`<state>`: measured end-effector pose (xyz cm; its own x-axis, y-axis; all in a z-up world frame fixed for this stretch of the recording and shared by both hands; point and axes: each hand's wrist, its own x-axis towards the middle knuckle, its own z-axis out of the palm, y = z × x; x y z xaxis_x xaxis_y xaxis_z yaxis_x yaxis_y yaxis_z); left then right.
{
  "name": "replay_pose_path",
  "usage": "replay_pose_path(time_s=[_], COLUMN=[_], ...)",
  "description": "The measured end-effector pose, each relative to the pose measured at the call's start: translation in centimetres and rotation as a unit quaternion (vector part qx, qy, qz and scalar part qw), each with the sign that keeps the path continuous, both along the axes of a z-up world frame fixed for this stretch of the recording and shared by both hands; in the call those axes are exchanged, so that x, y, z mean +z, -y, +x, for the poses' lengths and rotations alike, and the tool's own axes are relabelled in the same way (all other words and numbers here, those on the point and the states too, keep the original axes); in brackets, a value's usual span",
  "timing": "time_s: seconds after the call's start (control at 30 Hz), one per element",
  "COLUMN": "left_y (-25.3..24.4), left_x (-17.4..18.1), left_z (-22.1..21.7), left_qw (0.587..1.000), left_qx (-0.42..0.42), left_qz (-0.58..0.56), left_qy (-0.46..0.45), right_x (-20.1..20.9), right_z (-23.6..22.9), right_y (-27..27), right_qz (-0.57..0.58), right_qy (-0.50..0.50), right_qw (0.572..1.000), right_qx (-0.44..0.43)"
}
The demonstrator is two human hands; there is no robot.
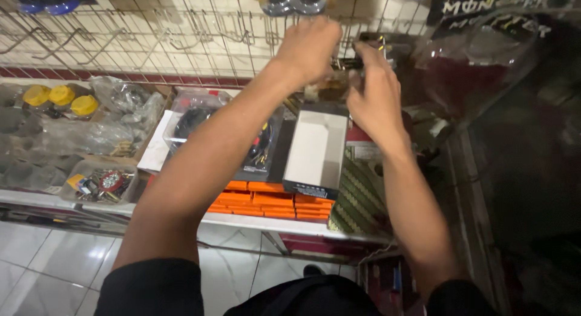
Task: The person handles various packaged retail items on a glass counter, picking them up, opening packaging, and placing them near displays.
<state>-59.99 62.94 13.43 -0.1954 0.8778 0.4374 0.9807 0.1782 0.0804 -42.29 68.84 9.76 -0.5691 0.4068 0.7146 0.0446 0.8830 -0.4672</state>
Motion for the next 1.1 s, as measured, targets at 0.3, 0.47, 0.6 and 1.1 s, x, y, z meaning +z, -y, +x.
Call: replay_pose_path(time_s=[0.3, 0.47, 0.6, 1.1], left_y=[-2.9, -3.7, -5.2, -6.9], left_x=[-2.5, -2.4, -3.1, -6.1], left_z=[-2.0, -1.0, -2.1, -5.1], left_qw=[0.999, 0.99, 0.99, 0.986], left_qx=[0.024, 0.102, 0.129, 0.069], left_qz=[0.017, -0.048, -0.005, 0.123], left_qy=[-0.02, -0.081, -0.064, -0.087], right_x=[-1.1, -2.7, -4.4, -5.3], right_z=[1.0, 0.2, -0.7, -3.5], right_y=[1.4, -0.1, -1.9, -3.8], right_qz=[-0.058, -0.207, -0.258, -0.152], right_qy=[-0.031, -0.059, -0.028, 0.043], right_qw=[0.994, 0.96, 0.944, 0.968], right_qx=[0.085, 0.179, 0.203, 0.194])
